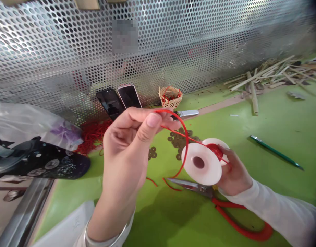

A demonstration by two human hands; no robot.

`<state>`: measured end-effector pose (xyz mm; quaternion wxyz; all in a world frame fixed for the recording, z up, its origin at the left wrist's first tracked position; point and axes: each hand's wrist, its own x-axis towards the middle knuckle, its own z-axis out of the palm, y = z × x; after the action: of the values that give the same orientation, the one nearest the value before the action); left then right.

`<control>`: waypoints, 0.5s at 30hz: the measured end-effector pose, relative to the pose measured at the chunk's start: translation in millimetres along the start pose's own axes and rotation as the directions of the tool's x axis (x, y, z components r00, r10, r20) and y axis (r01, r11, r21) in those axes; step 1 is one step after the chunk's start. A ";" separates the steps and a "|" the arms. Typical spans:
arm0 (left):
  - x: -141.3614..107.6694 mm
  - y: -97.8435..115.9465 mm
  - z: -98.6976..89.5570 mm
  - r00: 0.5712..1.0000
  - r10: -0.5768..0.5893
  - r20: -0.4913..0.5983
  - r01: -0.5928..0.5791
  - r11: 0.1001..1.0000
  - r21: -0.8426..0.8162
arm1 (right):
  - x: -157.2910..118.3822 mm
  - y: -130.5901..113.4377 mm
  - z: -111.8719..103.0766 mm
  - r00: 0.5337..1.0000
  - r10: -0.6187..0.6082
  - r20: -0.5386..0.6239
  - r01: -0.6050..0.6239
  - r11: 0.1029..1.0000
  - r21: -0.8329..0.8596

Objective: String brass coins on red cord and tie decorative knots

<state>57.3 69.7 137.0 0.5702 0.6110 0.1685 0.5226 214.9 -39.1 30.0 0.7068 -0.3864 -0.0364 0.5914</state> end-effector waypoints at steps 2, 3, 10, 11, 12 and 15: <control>0.4 1.0 -0.7 0.999 0.004 -0.033 -0.005 1.000 -0.019 | -0.1 1.8 -0.3 0.999 -0.051 0.013 0.051 0.999 -0.009; 0.4 1.8 -0.9 0.999 0.005 -0.050 -0.007 1.000 -0.022 | -0.1 3.0 -0.9 0.997 -0.071 0.028 0.071 0.997 -0.018; 2.6 18.1 -2.2 0.982 -0.023 -0.189 0.002 0.994 -0.112 | 1.4 1.8 -1.6 0.989 -0.091 0.119 0.093 0.996 -0.016; 5.0 21.5 -3.8 0.979 -0.040 -0.202 0.009 0.988 -0.151 | 2.9 0.0 -3.3 0.991 -0.072 0.113 0.071 0.997 0.010; 7.8 24.7 -6.2 0.977 -0.068 -0.204 0.028 0.981 -0.190 | 4.9 -1.7 -6.0 0.993 -0.037 0.109 0.033 0.999 0.038; 11.9 30.8 -16.1 0.977 -0.196 -0.087 0.172 0.959 -0.227 | 13.4 -4.2 -19.4 0.989 0.024 0.149 -0.037 0.996 0.081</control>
<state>36.6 78.6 166.1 0.6700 0.4972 0.1969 0.5149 232.2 -37.2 13.5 0.7086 -0.3120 -0.0580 0.6302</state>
